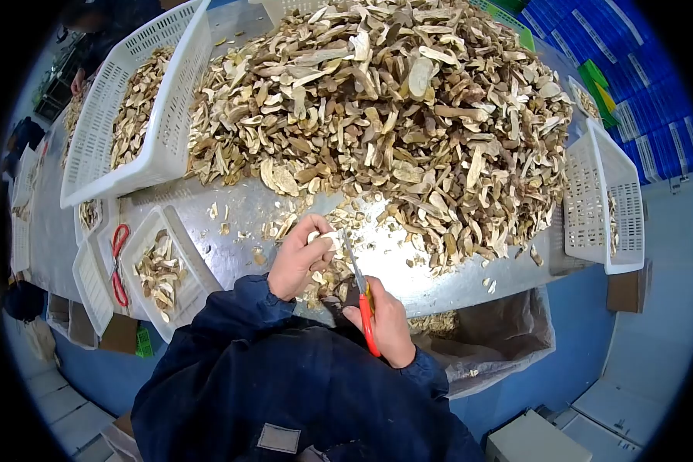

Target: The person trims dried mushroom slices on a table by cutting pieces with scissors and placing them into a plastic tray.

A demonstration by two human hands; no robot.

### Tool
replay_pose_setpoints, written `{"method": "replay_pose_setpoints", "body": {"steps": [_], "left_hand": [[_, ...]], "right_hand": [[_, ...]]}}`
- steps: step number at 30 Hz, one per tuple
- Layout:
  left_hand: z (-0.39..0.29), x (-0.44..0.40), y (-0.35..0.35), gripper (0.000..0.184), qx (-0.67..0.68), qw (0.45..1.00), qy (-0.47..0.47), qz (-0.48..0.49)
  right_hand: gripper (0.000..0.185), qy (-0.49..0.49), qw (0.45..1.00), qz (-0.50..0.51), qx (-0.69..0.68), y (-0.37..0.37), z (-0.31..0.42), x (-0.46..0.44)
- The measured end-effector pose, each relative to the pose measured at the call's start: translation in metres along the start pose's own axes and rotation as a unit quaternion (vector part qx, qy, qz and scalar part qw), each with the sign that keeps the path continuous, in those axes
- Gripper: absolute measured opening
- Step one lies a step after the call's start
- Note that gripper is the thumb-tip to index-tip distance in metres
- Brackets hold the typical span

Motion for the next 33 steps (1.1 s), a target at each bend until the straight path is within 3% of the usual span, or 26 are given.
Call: {"method": "replay_pose_setpoints", "body": {"steps": [2, 11, 14, 17, 20, 23, 24, 26, 27, 30, 33], "left_hand": [[0.001, -0.001, -0.002, 0.015, 0.006, 1.0, 0.004, 0.012], [0.003, -0.002, 0.003, 0.013, -0.027, 0.998, 0.024, 0.052], [0.013, -0.005, 0.009, 0.011, 0.084, 0.988, 0.089, 0.091], [0.01, -0.017, 0.034, 0.006, 0.292, 0.947, 0.072, 0.111], [-0.021, -0.023, 0.064, 0.007, 0.22, 0.975, -0.017, -0.017], [-0.032, -0.042, 0.127, 0.02, -0.019, 0.989, -0.097, -0.11], [-0.042, -0.043, 0.133, 0.025, -0.149, 0.967, -0.132, -0.161], [-0.061, -0.043, 0.133, 0.038, -0.395, 0.863, -0.191, -0.25], [-0.067, -0.042, 0.123, 0.047, -0.464, 0.828, -0.171, -0.264], [-0.069, -0.049, 0.112, 0.038, -0.572, 0.734, -0.215, -0.296], [-0.07, -0.05, 0.111, 0.034, -0.595, 0.723, -0.194, -0.292]], "right_hand": [[0.054, 0.044, 0.999, -0.021, 0.022, 0.004, 0.005, -0.001], [0.041, -0.015, 0.996, 0.009, 0.084, 0.0, 0.0, 0.002], [0.037, -0.014, 0.999, 0.001, 0.036, -0.006, -0.006, 0.005], [0.037, -0.022, 0.999, -0.033, 0.029, -0.003, -0.007, 0.005], [0.037, -0.029, 0.997, -0.043, 0.063, -0.005, -0.021, 0.003], [0.036, -0.036, 0.995, -0.05, 0.08, -0.008, -0.029, 0.001], [0.036, -0.036, 0.994, -0.051, 0.086, -0.01, -0.03, 0.0], [0.036, -0.038, 0.995, -0.048, 0.077, -0.013, -0.033, 0.0], [0.035, -0.039, 0.995, -0.047, 0.073, -0.015, -0.034, 0.0], [0.036, -0.047, 0.995, -0.045, 0.08, -0.015, -0.036, 0.0], [0.036, -0.044, 0.995, -0.05, 0.081, -0.014, -0.033, 0.0]]}}
Point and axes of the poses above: each hand's wrist, its own x-axis away from the middle knuckle, its own y-axis out of the back of the hand, z = x × y, the point moved 7 cm from there along -x, towards the middle knuckle, and after that the axes turned 2 degrees about x, right-handed, at the moved point
